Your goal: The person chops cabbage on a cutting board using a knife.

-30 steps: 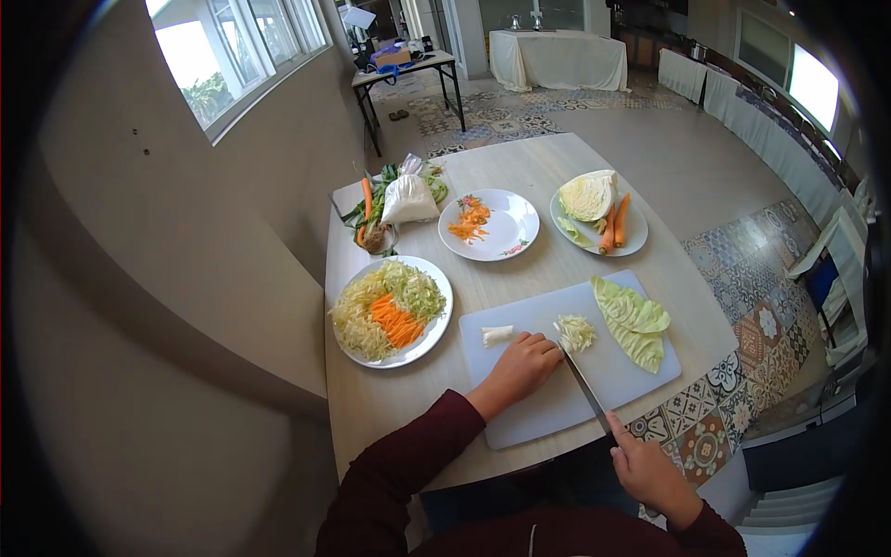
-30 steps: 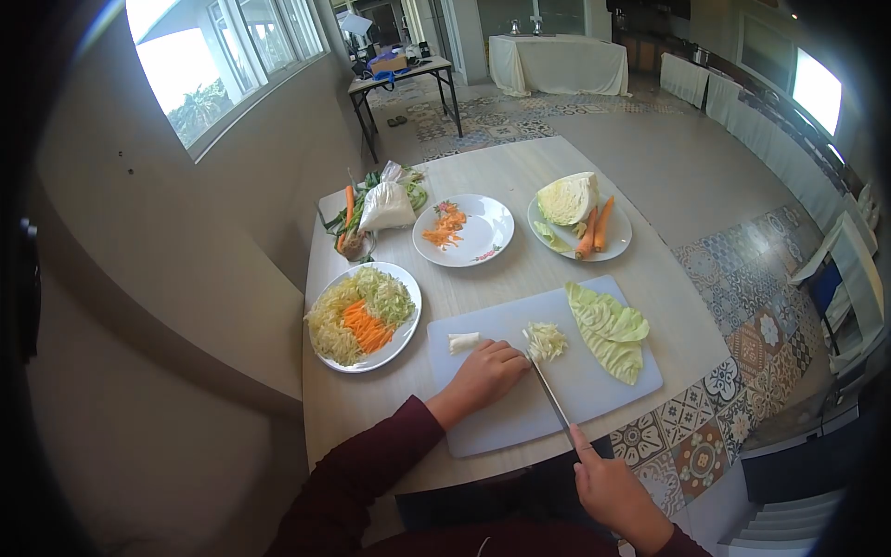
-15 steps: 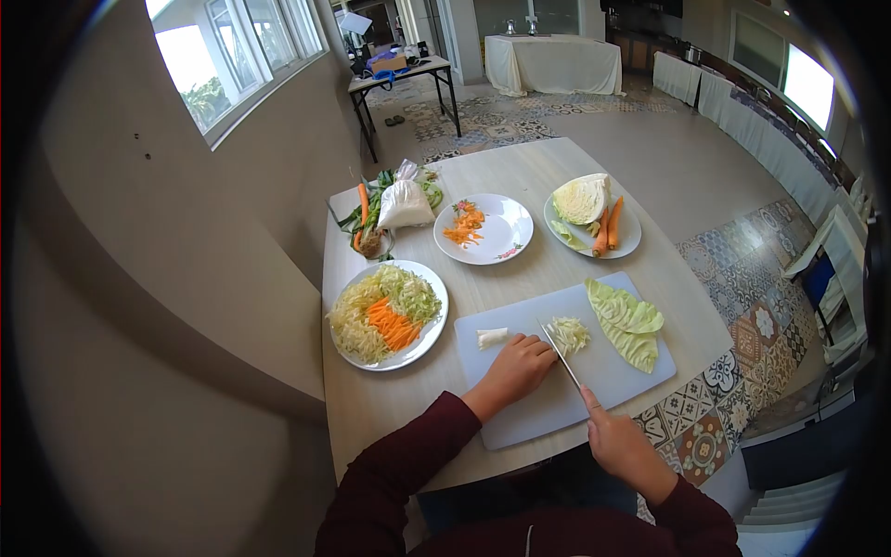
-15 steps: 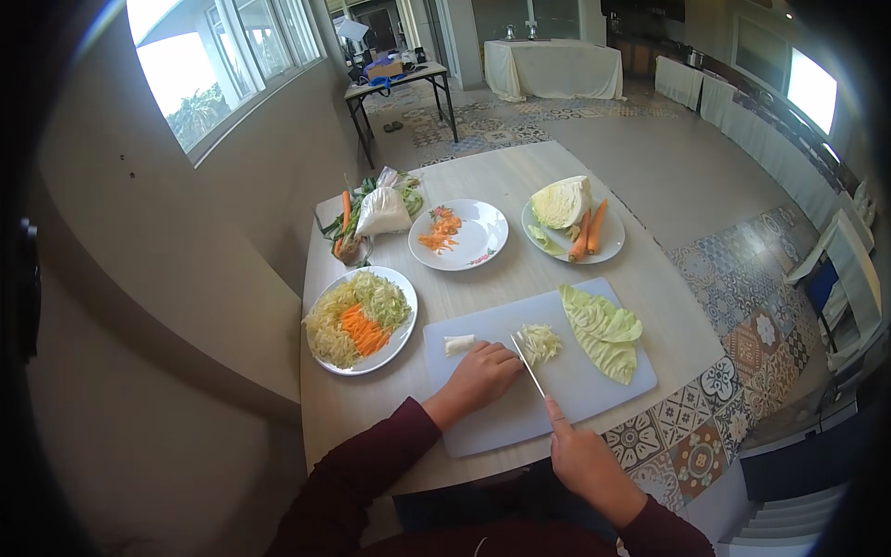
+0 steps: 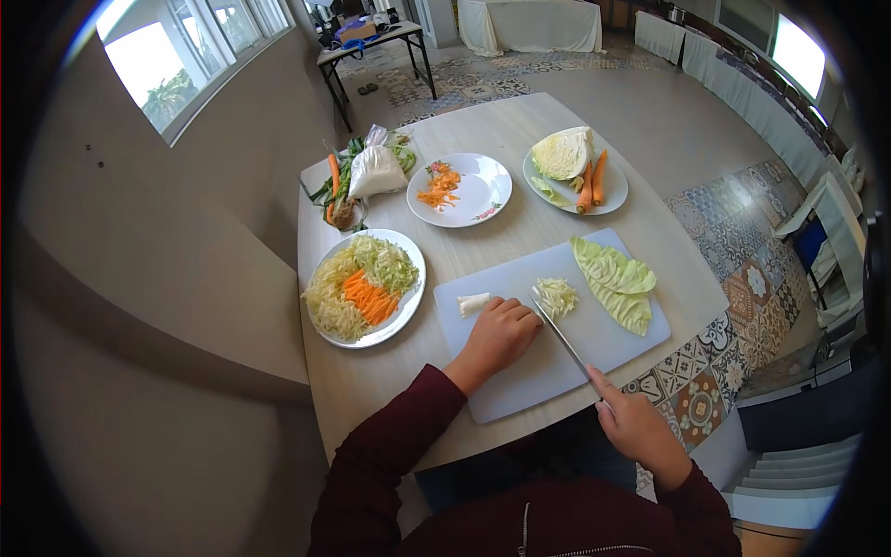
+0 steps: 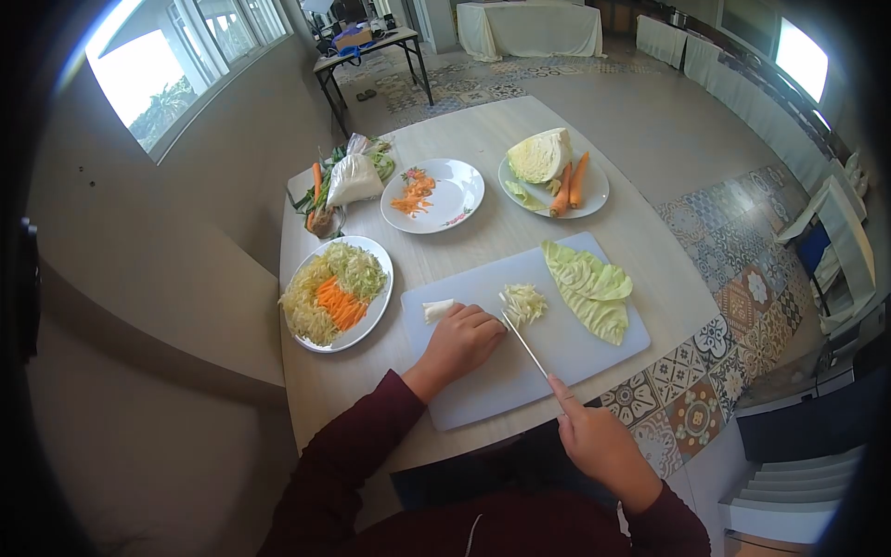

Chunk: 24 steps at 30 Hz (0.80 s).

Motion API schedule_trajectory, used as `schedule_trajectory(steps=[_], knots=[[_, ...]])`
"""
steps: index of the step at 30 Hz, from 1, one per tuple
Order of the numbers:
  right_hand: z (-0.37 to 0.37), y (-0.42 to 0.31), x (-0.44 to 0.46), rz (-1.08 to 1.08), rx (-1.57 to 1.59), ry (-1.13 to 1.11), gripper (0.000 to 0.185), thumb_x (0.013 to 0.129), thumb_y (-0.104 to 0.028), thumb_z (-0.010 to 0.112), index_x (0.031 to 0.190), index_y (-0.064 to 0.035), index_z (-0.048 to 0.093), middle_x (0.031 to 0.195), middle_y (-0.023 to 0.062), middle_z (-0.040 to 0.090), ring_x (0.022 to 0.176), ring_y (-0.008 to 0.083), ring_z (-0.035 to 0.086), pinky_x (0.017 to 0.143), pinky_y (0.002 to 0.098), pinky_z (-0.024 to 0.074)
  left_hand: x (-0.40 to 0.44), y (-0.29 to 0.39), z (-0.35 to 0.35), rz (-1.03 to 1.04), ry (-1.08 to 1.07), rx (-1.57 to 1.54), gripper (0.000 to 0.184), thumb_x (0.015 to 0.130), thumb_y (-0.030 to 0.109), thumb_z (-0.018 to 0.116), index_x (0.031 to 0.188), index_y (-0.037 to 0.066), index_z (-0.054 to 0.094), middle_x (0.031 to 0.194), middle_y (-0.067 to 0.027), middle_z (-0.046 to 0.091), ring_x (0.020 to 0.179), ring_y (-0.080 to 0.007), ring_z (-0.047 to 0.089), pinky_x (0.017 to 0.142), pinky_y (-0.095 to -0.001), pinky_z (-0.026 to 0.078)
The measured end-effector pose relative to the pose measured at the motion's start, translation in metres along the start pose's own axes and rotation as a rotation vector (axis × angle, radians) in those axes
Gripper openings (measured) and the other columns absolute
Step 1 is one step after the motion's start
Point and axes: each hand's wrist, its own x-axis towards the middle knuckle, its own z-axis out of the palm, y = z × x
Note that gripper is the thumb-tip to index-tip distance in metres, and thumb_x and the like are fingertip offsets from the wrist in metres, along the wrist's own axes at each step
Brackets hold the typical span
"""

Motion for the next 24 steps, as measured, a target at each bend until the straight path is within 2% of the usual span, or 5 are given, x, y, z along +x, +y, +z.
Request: schedule_trajectory(steps=[6,14,17,20,24], knots=[[-0.009,0.005,-0.005,0.007,0.047,-0.005,0.061,0.093,-0.011,0.057,0.152,-0.0162,0.043,0.063,0.0257,0.057,0.059,0.0441,0.060,0.060,0.0472,0.0479,0.003,-0.001,-0.002,-0.008,0.076,-0.017,0.006,0.081,0.012,0.074,0.086,0.010,0.071,0.086,-0.0017,0.069,0.085,-0.0207,0.065,0.074,-0.0351,0.046],[-0.011,0.005,-0.003,0.000,0.049,0.019,0.060,0.093,-0.011,0.057,0.152,-0.0149,0.043,0.064,0.0248,0.058,0.060,0.0433,0.061,0.060,0.0466,0.0480,0.000,-0.006,0.000,-0.033,0.006,-0.074,0.006,0.082,0.011,0.074,0.087,0.008,0.072,0.087,-0.0033,0.068,0.088,-0.0218,0.064,0.075,-0.0362,0.047],[-0.015,-0.002,-0.002,0.039,0.055,-0.022,0.061,0.094,-0.013,0.056,0.153,-0.0147,0.040,0.069,0.0252,0.063,0.065,0.0449,0.064,0.064,0.0535,0.0504,0.001,-0.006,-0.001,-0.011,0.007,-0.068,0.007,0.083,0.011,0.074,0.089,0.008,0.073,0.087,-0.0037,0.069,0.087,-0.0221,0.064,0.076,-0.0365,0.047],[-0.013,-0.002,-0.002,0.021,0.083,-0.015,0.061,0.094,-0.013,0.056,0.153,-0.0143,0.040,0.068,0.0257,0.062,0.064,0.0453,0.063,0.064,0.0543,0.0502,0.000,-0.004,-0.001,-0.012,0.005,-0.052,0.007,0.083,0.011,0.074,0.089,0.007,0.073,0.087,-0.0038,0.069,0.087,-0.0222,0.064,0.076,-0.0365,0.047],[-0.010,-0.004,-0.003,0.025,0.082,-0.008,0.060,0.094,-0.011,0.056,0.152,-0.0156,0.042,0.063,0.0257,0.058,0.060,0.0444,0.062,0.061,0.0481,0.0490,0.000,-0.002,0.001,-0.035,0.001,-0.023,0.007,0.084,0.012,0.074,0.089,0.008,0.072,0.088,-0.0035,0.068,0.087,-0.0222,0.064,0.075,-0.0362,0.047]])
